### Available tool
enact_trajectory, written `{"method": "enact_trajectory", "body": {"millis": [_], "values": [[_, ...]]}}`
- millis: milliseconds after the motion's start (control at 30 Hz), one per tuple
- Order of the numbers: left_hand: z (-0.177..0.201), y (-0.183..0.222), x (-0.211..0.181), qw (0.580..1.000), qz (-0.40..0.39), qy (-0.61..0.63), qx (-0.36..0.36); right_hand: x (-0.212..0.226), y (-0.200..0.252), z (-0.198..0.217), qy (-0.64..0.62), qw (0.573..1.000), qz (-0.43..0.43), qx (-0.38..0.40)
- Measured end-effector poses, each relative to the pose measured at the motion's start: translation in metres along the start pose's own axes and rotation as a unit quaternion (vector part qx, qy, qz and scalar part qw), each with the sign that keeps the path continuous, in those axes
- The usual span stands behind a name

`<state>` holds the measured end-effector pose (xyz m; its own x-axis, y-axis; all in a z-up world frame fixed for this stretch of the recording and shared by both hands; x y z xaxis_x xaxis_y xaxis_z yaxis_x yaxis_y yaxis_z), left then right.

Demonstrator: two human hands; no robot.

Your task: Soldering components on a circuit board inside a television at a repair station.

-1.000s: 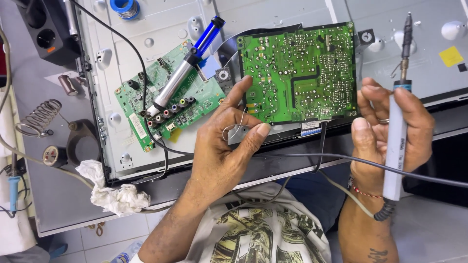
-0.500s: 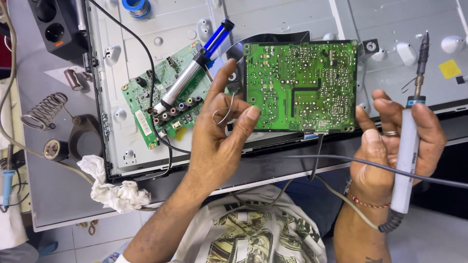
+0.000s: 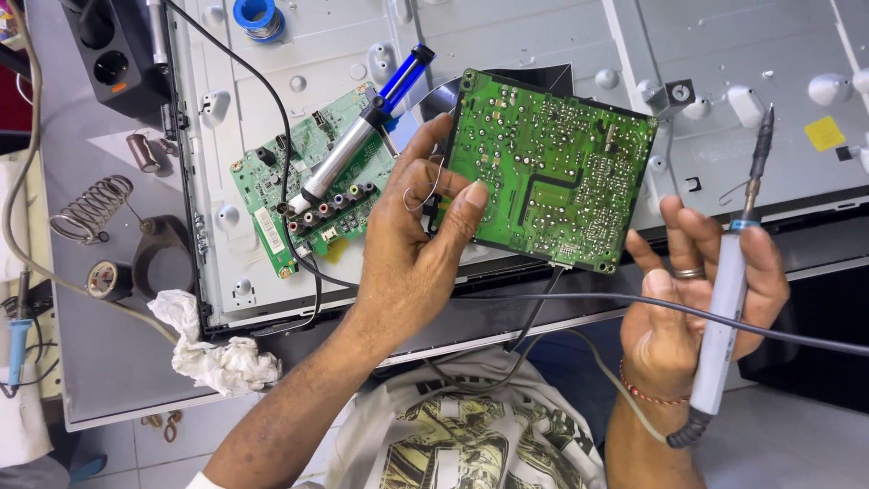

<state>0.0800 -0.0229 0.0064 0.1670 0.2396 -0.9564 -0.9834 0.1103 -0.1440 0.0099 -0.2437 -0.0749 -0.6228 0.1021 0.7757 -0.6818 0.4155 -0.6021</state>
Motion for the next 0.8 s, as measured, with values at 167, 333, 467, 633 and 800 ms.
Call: {"method": "enact_trajectory", "body": {"millis": [167, 333, 467, 633, 800], "values": [[0.002, -0.003, -0.01, 1.0, -0.015, -0.009, 0.02, -0.01, 0.013, 0.008, -0.049, 0.998, 0.041, 0.009], [0.003, -0.015, -0.017, 0.998, -0.039, -0.035, 0.039, -0.002, 0.02, -0.002, -0.049, 0.997, 0.052, 0.024], [0.0, -0.043, -0.015, 0.991, -0.096, -0.081, 0.045, 0.004, 0.025, -0.011, -0.039, 0.998, 0.04, 0.03], [-0.009, -0.071, -0.01, 0.99, -0.091, -0.081, 0.069, 0.007, 0.031, -0.015, -0.038, 0.999, 0.024, 0.014], [-0.016, -0.095, 0.011, 0.991, -0.009, -0.121, 0.058, 0.009, 0.033, -0.017, -0.037, 0.999, 0.031, 0.011]]}}
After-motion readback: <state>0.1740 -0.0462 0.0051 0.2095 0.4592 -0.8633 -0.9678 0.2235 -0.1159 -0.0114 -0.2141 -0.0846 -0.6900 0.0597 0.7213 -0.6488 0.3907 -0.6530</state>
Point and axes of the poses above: each hand's wrist, its own y-axis away from the middle knuckle, its own z-axis out of the back of the hand, x = y × z, the point moved 3 cm from there along -y, towards the middle knuckle, and after that the axes turned 6 degrees about z, right-handed, at the moved point
